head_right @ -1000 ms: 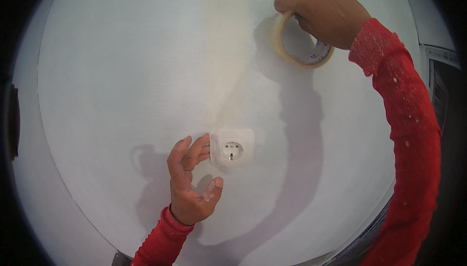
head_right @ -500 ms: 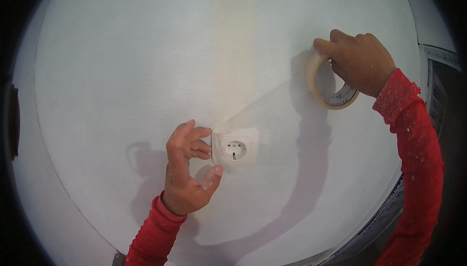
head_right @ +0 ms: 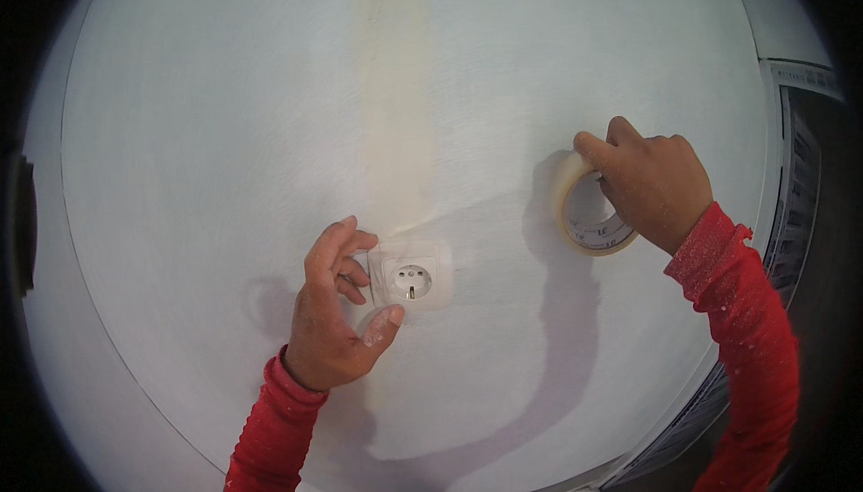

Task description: The person walks through a construction site and applies masking tape around a wall electrical outlet and a light switch. They use a small tool to smooth the tape edges and ensure coverage around the fixtures.

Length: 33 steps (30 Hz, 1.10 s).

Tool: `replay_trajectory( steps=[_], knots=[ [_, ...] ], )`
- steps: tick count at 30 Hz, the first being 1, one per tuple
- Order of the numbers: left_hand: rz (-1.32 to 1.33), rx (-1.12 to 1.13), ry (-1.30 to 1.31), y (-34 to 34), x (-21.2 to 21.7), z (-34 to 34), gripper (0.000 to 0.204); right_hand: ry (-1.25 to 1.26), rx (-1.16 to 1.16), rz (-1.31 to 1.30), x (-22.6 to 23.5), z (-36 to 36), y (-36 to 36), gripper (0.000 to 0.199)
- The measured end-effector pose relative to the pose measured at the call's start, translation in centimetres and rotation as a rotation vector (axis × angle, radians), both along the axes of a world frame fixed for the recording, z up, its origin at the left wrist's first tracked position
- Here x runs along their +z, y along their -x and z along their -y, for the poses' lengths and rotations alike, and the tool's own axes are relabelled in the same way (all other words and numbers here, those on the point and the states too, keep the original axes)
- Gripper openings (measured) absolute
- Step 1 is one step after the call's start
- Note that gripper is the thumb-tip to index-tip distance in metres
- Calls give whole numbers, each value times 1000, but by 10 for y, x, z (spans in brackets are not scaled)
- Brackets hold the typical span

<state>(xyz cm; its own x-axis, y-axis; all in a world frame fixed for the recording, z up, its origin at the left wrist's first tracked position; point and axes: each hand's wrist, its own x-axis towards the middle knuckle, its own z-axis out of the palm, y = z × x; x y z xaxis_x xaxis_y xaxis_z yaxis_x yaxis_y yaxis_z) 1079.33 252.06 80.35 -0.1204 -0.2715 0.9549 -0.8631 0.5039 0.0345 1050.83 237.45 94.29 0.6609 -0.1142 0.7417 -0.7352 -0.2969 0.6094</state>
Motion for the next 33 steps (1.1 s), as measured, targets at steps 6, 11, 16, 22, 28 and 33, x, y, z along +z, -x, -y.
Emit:
replay_trajectory(
  steps=[6,11,16,22,28,33],
  knots=[
    [56,83,-32,2,7,1,88,-13,57,38,-17,4,5,28],
    [-21,88,-130,6,10,-2,86,-52,10,60,-32,4,6,32],
    [133,189,5,6,14,2,92,-66,3,81,-47,4,7,32],
    [271,237,130,10,22,11,97,-76,23,107,-58,3,9,30],
    [331,269,90,21,30,12,99,-97,-6,131,-61,6,10,29],
    [349,284,30,31,34,12,100,-112,8,145,-63,8,9,27]
  ],
)
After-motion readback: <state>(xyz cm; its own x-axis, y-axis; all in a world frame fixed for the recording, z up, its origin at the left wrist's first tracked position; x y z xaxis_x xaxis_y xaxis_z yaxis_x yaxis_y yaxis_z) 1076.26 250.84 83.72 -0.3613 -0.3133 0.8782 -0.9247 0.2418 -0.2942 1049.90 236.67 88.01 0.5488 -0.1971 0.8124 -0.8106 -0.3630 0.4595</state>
